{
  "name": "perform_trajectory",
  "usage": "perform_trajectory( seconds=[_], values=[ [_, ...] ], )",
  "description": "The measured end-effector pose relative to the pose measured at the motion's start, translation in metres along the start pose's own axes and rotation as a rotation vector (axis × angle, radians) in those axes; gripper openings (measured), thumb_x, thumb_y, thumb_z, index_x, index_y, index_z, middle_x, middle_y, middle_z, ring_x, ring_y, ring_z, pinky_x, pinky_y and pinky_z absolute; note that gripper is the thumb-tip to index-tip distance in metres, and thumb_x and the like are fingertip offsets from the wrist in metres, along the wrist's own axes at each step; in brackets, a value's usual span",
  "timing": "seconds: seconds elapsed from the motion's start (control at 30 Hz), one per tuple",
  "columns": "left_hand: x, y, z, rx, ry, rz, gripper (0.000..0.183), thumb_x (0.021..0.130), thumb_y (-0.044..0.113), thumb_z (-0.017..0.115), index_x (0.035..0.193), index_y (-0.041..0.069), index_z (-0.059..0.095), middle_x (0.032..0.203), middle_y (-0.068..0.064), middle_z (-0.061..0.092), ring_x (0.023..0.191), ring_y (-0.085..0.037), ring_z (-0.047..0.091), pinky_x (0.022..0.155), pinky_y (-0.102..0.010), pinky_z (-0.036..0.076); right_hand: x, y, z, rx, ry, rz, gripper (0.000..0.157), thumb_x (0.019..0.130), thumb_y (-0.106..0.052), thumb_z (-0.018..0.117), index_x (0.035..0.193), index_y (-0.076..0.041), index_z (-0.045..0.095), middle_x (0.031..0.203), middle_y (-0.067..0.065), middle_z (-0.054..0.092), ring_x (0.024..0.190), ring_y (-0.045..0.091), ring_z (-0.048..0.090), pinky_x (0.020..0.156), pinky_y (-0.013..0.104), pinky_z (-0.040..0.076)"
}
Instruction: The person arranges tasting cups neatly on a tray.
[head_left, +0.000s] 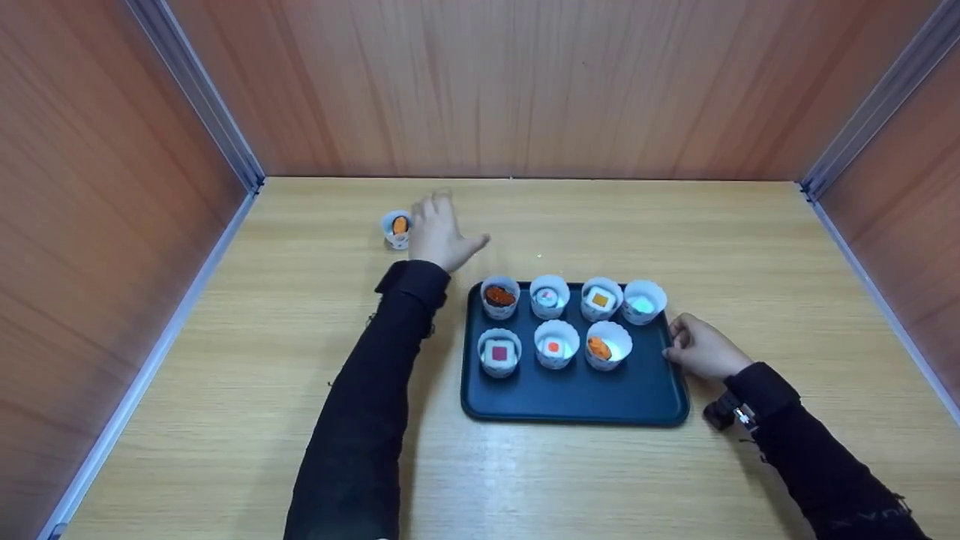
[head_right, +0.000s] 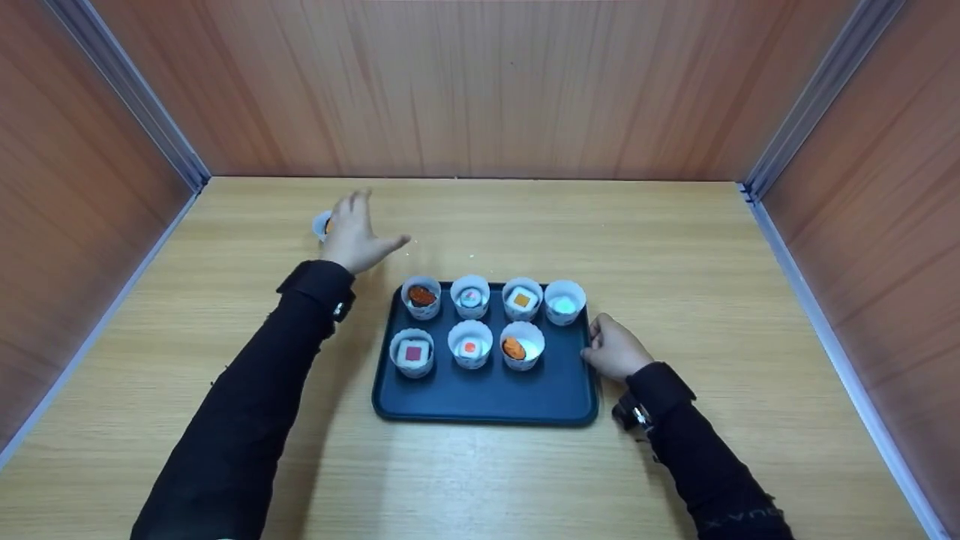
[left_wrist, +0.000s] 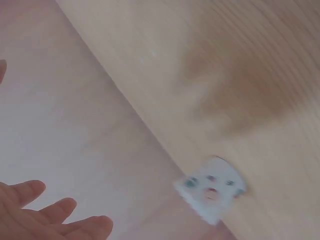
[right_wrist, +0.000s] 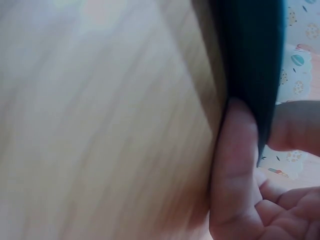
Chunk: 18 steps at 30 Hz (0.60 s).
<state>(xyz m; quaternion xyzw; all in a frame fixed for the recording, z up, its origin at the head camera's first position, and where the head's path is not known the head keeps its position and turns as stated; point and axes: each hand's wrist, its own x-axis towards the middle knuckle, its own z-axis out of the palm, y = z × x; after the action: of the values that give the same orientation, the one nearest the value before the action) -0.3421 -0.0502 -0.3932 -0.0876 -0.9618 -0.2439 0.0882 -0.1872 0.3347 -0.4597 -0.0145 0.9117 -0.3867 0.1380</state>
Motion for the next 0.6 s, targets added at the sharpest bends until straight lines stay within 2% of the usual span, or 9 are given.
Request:
perform_trajectory(
  seconds=[0.07, 0.23, 0.33, 0.6],
  values=[
    [0.003, -0.013, -0.002, -0.002, -0.017, -0.060, 0.101, 0.080, 0.052, 0.073, 0.153, 0.003, 0.024, 0.159, -0.024, 0.023, 0.148, -0.044, 0.017, 0.121, -0.053, 0.018, -0.001, 0.000, 0.000, 0.001, 0.000, 0.001, 0.027, 0.088, -0.002, 0.062, 0.107, 0.006, 0.045, 0.081, 0.004, 0.048, 0.067, 0.014, 0.050, 0.056, 0.023, 0.043],
    [0.004, -0.044, -0.003, -0.043, -0.067, -0.194, 0.108, 0.080, 0.052, 0.073, 0.157, 0.006, 0.012, 0.163, -0.023, 0.006, 0.148, -0.049, 0.005, 0.121, -0.056, 0.014, -0.004, -0.001, 0.002, 0.016, -0.004, -0.001, 0.027, 0.089, -0.002, 0.061, 0.107, 0.006, 0.044, 0.081, 0.004, 0.048, 0.066, 0.013, 0.050, 0.055, 0.023, 0.044],
    [0.003, -0.061, 0.000, -0.097, -0.080, -0.243, 0.111, 0.080, 0.049, 0.074, 0.157, 0.006, 0.008, 0.163, -0.023, -0.002, 0.147, -0.052, 0.000, 0.121, -0.055, 0.012, -0.006, -0.001, 0.004, 0.033, -0.009, -0.015, 0.026, 0.089, -0.001, 0.060, 0.106, 0.007, 0.044, 0.080, 0.003, 0.047, 0.063, 0.011, 0.050, 0.055, 0.022, 0.045],
    [-0.005, -0.086, 0.005, -0.153, -0.171, -0.266, 0.113, 0.084, 0.044, 0.071, 0.157, 0.010, -0.007, 0.163, -0.020, -0.015, 0.145, -0.055, -0.008, 0.121, -0.058, 0.007, -0.010, 0.000, 0.005, 0.056, -0.016, -0.009, 0.025, 0.089, 0.001, 0.059, 0.107, 0.007, 0.043, 0.079, 0.003, 0.046, 0.059, 0.010, 0.049, 0.053, 0.022, 0.045]
  ],
)
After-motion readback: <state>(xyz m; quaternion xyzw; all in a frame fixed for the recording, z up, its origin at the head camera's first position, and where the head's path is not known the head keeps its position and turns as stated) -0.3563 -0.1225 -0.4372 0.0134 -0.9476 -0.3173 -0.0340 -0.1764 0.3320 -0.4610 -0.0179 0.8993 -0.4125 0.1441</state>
